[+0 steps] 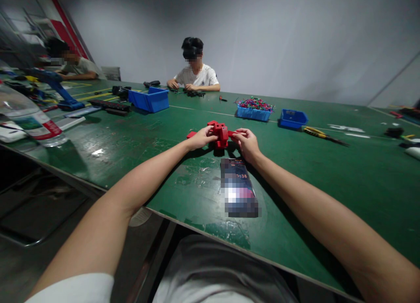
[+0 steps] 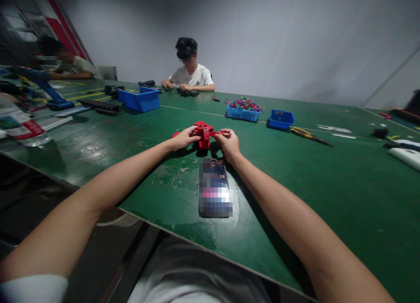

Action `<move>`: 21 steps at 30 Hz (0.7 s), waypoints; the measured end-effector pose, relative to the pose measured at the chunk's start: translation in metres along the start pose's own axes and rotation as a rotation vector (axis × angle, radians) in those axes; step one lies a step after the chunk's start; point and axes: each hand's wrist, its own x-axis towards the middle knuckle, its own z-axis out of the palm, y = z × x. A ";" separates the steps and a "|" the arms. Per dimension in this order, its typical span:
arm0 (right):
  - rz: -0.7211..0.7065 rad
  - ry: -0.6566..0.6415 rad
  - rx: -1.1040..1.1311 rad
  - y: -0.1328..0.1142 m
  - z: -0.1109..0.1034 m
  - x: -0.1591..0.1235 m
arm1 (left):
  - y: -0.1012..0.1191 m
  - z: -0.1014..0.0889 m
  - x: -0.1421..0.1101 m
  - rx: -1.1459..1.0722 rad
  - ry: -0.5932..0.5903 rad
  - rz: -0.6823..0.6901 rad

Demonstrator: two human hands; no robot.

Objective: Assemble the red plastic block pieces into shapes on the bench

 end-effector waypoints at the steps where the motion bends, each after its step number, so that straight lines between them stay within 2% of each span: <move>1: 0.015 0.003 0.033 -0.001 0.000 0.000 | -0.001 0.000 0.000 -0.002 -0.001 -0.001; 6: 0.104 0.037 0.185 -0.008 0.003 -0.001 | -0.002 -0.001 0.002 -0.006 -0.005 0.002; 12: 0.135 0.088 0.278 -0.011 0.003 0.001 | -0.004 -0.001 0.002 -0.009 -0.020 0.018; 21: 0.176 0.071 0.379 -0.004 -0.002 0.004 | -0.005 -0.002 0.002 -0.023 -0.020 0.017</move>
